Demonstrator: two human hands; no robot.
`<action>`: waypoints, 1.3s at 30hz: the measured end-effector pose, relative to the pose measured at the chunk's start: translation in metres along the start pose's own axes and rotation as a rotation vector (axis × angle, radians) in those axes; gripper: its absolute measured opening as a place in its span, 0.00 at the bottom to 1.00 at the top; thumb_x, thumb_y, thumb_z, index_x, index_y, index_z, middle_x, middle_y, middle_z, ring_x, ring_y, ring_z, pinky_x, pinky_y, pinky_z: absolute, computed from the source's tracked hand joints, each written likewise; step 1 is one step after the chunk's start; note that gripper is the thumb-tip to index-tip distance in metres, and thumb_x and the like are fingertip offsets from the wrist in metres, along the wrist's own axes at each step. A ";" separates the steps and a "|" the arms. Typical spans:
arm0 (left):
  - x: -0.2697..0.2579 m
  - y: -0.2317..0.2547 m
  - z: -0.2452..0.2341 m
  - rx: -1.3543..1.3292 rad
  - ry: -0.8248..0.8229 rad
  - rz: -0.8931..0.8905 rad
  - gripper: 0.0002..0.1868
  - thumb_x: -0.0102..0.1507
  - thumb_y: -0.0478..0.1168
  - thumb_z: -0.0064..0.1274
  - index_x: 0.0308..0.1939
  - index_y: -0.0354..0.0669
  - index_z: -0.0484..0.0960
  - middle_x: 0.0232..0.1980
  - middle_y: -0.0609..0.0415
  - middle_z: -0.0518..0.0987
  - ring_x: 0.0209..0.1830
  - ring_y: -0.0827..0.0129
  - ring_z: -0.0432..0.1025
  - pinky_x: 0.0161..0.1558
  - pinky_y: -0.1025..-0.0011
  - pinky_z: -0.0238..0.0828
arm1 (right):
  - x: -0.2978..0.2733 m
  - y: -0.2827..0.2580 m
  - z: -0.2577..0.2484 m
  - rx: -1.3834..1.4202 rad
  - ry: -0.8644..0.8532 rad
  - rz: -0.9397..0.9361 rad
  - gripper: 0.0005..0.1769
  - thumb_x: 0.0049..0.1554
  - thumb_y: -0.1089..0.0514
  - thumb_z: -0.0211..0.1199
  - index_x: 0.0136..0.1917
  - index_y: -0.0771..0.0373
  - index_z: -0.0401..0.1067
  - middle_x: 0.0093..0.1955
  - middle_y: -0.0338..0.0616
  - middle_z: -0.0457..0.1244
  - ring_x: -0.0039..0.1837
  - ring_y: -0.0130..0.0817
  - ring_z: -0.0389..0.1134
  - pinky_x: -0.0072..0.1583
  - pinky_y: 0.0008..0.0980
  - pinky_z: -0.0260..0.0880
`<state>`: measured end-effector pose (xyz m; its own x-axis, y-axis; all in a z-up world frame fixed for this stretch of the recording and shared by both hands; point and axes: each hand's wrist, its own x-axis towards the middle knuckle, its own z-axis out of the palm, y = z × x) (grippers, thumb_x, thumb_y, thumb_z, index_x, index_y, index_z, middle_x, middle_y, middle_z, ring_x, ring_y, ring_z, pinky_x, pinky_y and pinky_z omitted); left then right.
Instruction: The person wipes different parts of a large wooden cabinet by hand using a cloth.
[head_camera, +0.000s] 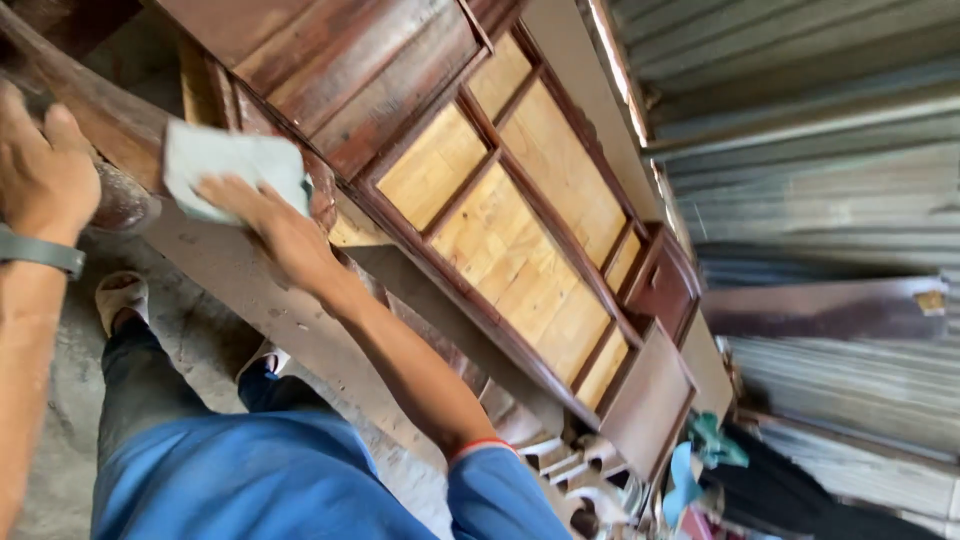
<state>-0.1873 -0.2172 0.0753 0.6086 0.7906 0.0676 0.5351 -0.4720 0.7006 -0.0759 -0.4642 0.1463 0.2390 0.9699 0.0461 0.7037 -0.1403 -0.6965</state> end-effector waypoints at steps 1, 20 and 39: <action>-0.002 -0.011 0.006 -0.045 0.115 0.052 0.22 0.79 0.35 0.46 0.68 0.13 0.75 0.62 0.14 0.76 0.58 0.23 0.69 0.55 0.42 0.60 | -0.023 -0.003 -0.007 0.023 0.065 -0.034 0.48 0.57 0.76 0.52 0.84 0.41 0.51 0.86 0.29 0.49 0.91 0.41 0.48 0.90 0.64 0.46; -0.025 0.020 0.004 -0.269 0.224 -0.250 0.17 0.70 0.36 0.38 0.35 0.26 0.78 0.38 0.30 0.81 0.29 0.45 0.67 0.34 0.49 0.59 | 0.102 -0.003 0.000 -0.254 -0.021 -0.097 0.38 0.65 0.68 0.52 0.84 0.49 0.50 0.87 0.41 0.48 0.89 0.43 0.47 0.87 0.54 0.49; -0.031 0.044 -0.026 -0.372 0.037 -0.437 0.17 0.70 0.41 0.38 0.32 0.31 0.74 0.33 0.32 0.78 0.27 0.41 0.64 0.30 0.49 0.54 | 0.251 0.020 0.027 -0.162 -0.065 -0.033 0.43 0.63 0.69 0.47 0.83 0.32 0.49 0.88 0.23 0.46 0.84 0.38 0.59 0.71 0.34 0.71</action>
<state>-0.1980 -0.2527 0.1230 0.3529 0.8977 -0.2639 0.4864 0.0650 0.8713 -0.0193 -0.2180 0.1246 0.1739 0.9846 0.0173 0.8105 -0.1331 -0.5705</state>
